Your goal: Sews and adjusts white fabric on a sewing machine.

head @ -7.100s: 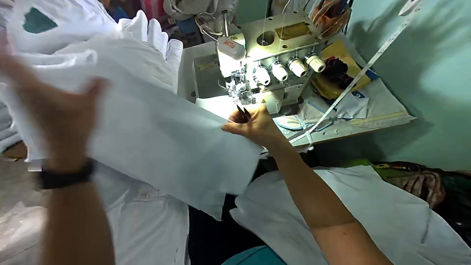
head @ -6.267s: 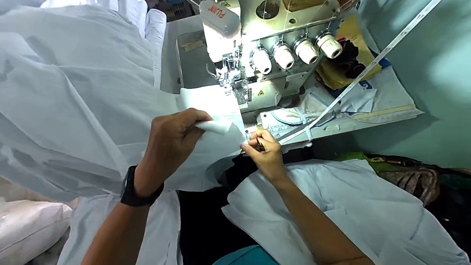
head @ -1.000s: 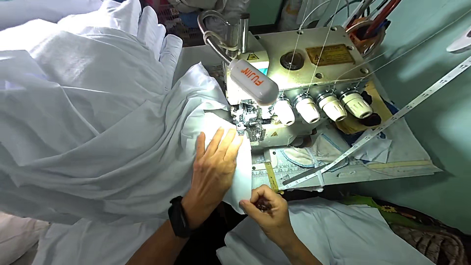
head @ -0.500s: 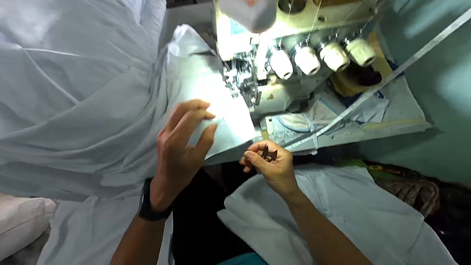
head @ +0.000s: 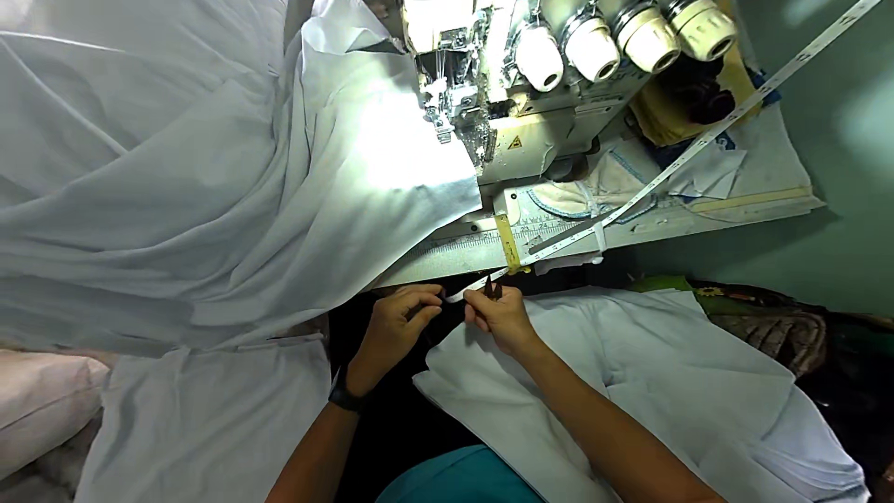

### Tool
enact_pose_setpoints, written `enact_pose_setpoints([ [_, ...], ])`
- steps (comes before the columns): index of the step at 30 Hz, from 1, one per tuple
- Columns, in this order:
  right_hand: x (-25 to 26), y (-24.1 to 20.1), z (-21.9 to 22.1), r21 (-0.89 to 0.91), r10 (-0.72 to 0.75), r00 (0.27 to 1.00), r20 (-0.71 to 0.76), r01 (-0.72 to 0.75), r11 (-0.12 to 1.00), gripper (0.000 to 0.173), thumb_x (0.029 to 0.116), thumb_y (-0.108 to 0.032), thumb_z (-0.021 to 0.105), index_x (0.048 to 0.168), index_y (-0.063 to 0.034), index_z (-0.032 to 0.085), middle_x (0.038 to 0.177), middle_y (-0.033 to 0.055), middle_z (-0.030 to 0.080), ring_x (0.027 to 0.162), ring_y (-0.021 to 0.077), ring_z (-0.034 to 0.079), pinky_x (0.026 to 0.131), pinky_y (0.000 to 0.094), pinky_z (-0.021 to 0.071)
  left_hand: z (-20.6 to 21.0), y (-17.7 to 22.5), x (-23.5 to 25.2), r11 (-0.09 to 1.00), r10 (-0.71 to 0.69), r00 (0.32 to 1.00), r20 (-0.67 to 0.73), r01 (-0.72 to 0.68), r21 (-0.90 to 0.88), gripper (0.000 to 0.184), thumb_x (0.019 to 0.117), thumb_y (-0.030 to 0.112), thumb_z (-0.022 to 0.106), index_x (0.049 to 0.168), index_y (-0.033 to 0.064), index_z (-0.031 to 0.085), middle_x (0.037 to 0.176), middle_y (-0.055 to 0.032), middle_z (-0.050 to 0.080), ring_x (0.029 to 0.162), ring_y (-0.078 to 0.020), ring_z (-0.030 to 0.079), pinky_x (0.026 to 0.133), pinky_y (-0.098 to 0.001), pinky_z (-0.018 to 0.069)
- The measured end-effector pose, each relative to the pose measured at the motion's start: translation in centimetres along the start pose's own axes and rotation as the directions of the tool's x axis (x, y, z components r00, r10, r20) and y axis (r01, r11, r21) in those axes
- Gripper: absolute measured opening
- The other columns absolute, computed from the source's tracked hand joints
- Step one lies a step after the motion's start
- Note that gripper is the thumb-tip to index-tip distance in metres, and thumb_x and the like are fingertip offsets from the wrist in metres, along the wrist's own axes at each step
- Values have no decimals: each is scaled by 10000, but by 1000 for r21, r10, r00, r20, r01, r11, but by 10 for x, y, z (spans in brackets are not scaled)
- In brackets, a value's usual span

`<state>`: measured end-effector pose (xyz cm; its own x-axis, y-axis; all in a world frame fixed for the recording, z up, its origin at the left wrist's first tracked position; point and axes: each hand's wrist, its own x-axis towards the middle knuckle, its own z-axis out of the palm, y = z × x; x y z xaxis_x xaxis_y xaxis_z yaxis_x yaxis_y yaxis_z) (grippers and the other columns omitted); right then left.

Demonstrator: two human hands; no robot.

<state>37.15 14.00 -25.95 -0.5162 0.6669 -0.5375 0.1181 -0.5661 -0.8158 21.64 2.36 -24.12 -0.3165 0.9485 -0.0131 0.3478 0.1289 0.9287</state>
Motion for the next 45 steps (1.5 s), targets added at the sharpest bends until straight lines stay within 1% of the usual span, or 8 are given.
enact_pose_setpoints([
  [5, -17, -24, -2, 131, 75, 996, 49, -81, 988, 309, 998, 42, 509, 714, -65, 569, 532, -6, 613, 389, -3, 463, 399, 134, 372, -4, 11, 21, 977, -83, 962, 261, 130, -169, 113, 943, 59, 675, 946, -35, 737, 928, -12, 726, 856, 63, 634, 810, -120, 514],
  [10, -25, -17, -15, -202, -46, 969, 244, 97, 975, 299, 1082, -219, 306, 1053, -58, 556, 666, -129, 509, 522, -59, 403, 497, 109, 334, -29, 21, 42, 933, -131, 884, 448, 262, -246, 216, 914, -9, 647, 1121, -25, 707, 1019, 11, 708, 810, 45, 620, 753, -136, 531],
  [17, -42, -21, -10, 59, 152, 930, 336, -182, 982, 126, 1001, -80, 495, 978, -40, 612, 761, -13, 648, 524, 9, 546, 487, 145, 466, -44, 25, 47, 957, -73, 907, 415, 180, -226, 95, 902, -43, 686, 972, -30, 748, 992, -25, 727, 865, 7, 660, 778, -152, 553],
  [20, -44, -23, -3, 100, 195, 920, 340, -242, 965, 145, 1001, -72, 492, 927, -38, 612, 754, 4, 650, 508, 15, 545, 474, 145, 467, -47, 24, 45, 963, -12, 872, 489, 141, -228, 234, 875, -55, 653, 1097, -37, 728, 1138, -39, 691, 846, 31, 623, 740, -127, 535],
  [34, -46, -29, 23, 113, 154, 945, 288, -193, 975, 158, 997, 7, 536, 864, -22, 615, 703, 9, 645, 481, 7, 524, 447, 131, 438, -49, 25, 48, 969, -46, 806, 590, 180, -170, 375, 826, -54, 648, 1196, -24, 701, 1189, -39, 670, 731, 48, 570, 623, -108, 487],
  [40, -24, -60, 6, 40, -355, 907, 228, 355, 934, 92, 960, -68, 602, 934, -119, 675, 731, -125, 647, 542, -70, 515, 511, 112, 443, -75, 53, 36, 996, -86, 918, 388, 68, 59, 142, 928, 108, 671, 912, -9, 751, 1156, -88, 708, 890, 24, 660, 777, -135, 545],
  [42, -3, -70, 6, -150, -599, 797, 74, 603, 784, 104, 897, -85, 695, 1000, -87, 685, 773, -156, 601, 590, -102, 481, 549, 90, 426, -80, 63, 33, 996, 45, 971, 236, -61, 61, 163, 976, 122, 604, 960, 33, 740, 984, 11, 728, 844, 59, 645, 763, -114, 534],
  [45, 33, -78, 11, -357, -818, 576, 6, 765, 536, 189, 938, -63, 693, 1080, 60, 716, 1006, 29, 614, 805, -41, 565, 703, 86, 485, -77, 83, 44, 966, 228, 973, -33, -222, 136, 164, 991, 37, 514, 995, 18, 677, 900, 44, 656, 819, 56, 601, 770, -118, 509],
])
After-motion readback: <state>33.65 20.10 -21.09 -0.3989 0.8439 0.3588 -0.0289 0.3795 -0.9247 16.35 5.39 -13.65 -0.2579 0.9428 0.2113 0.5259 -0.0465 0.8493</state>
